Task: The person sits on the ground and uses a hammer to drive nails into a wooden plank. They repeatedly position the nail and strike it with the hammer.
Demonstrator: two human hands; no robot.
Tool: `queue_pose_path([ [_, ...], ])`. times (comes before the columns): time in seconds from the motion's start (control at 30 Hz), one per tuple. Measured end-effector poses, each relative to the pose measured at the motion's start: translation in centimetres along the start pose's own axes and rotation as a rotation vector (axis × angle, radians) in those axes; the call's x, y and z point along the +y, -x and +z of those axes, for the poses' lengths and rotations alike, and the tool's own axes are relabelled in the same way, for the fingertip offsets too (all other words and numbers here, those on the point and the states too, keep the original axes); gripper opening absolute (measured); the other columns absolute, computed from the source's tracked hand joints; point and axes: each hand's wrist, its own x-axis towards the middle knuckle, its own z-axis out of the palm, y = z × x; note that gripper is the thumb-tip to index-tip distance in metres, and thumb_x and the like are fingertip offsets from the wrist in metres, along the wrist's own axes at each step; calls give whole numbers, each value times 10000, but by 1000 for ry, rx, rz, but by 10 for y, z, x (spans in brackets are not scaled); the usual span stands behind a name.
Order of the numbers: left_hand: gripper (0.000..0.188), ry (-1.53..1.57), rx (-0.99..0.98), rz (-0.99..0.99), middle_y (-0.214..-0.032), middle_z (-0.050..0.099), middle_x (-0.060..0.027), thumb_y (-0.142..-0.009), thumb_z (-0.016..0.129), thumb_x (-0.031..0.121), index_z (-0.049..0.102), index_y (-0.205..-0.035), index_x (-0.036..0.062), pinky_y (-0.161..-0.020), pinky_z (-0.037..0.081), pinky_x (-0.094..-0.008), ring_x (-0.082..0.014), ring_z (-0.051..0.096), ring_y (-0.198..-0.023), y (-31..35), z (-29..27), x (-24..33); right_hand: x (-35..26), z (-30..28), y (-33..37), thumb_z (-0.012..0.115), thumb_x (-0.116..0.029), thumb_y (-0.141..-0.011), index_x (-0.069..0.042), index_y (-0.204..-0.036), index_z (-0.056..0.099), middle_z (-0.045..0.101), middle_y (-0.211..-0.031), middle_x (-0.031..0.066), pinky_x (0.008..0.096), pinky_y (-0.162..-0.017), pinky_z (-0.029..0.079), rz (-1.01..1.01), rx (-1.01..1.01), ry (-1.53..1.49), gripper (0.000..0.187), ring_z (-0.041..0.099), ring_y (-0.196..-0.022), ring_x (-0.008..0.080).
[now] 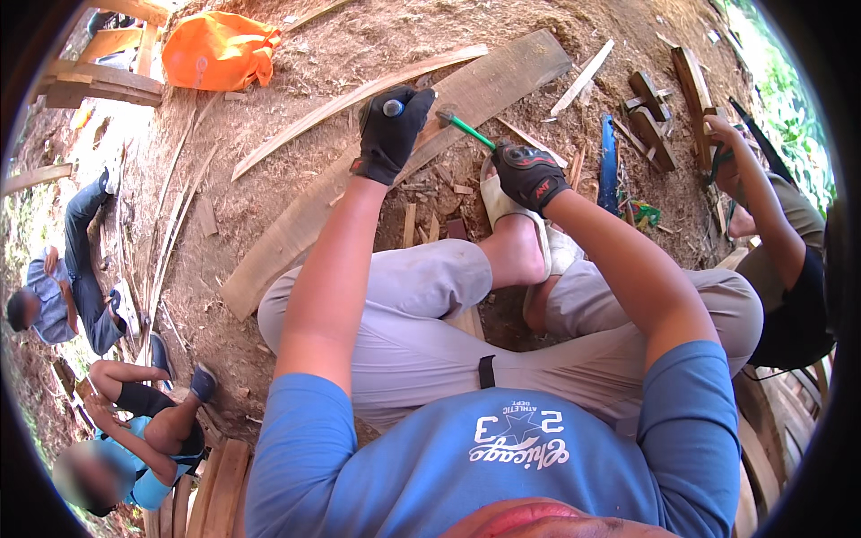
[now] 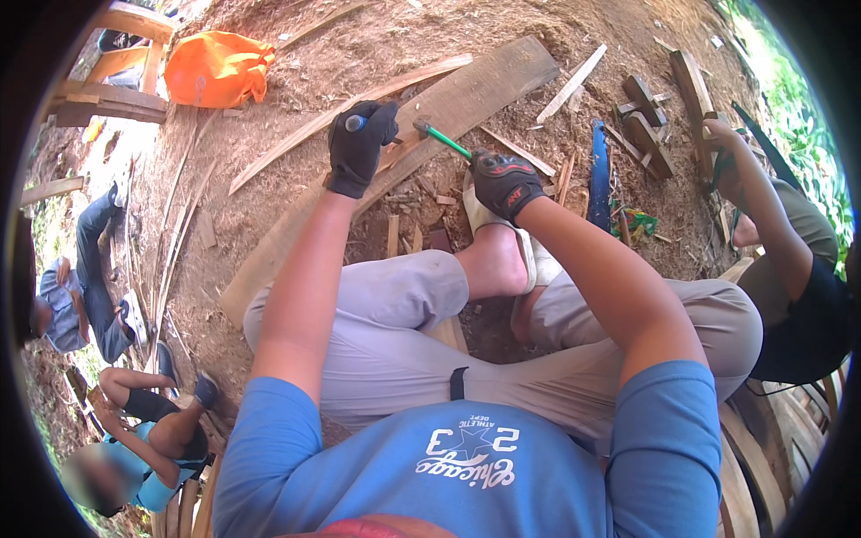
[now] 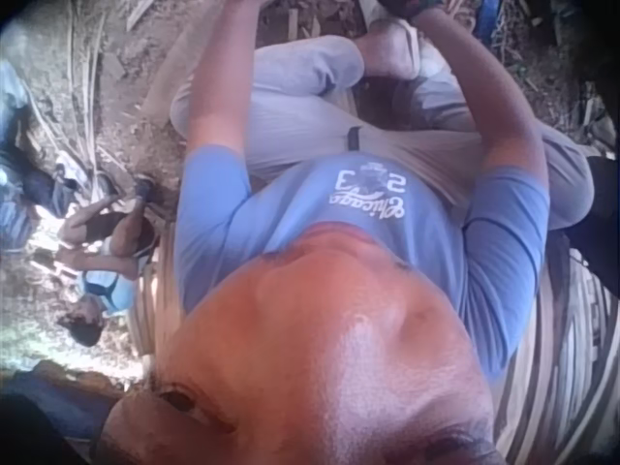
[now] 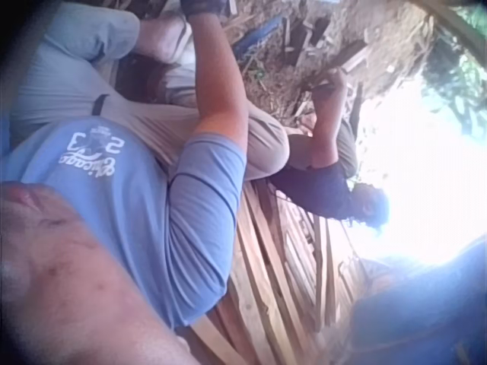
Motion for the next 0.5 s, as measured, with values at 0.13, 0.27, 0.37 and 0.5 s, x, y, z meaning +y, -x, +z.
queue_pose_path([
  [0.13, 378, -94, 16, 58, -623, 611, -18, -974, 708, 249, 660, -662, 40, -619, 464, -318, -109, 564, -597, 0, -2, 2, -1, 1, 0, 503, -238, -1028, -39, -1102, 652, 759, -970, 226, 541, -752, 580, -42, 30, 28, 259, 750, -876, 422],
  [0.27, 384, 28, -18, -142, -620, 607, -24, -980, 700, 253, 658, -663, 41, -617, 459, -328, -117, 553, -587, -1, -2, 8, 2, 1, 1, 510, -231, -1024, -31, -1096, 651, 755, -956, 228, 538, -739, 582, -31, 36, 13, 255, 750, -868, 423],
  [0.37, 377, -5, -21, -129, -623, 603, -21, -983, 698, 237, 657, -664, 40, -619, 457, -326, -117, 547, -587, -1, -4, 11, 2, 0, 2, 513, -230, -1022, -25, -1088, 647, 753, -951, 230, 536, -726, 582, -29, 30, 15, 254, 748, -861, 426],
  [0.5, 366, 15, 2, -75, -613, 613, -43, -988, 688, 256, 676, -696, 37, -603, 461, -345, -138, 554, -572, -1, -4, 4, -2, -2, 3, 506, -248, -1030, -35, -1078, 644, 750, -952, 230, 546, -738, 576, -15, 20, -12, 258, 745, -869, 430],
])
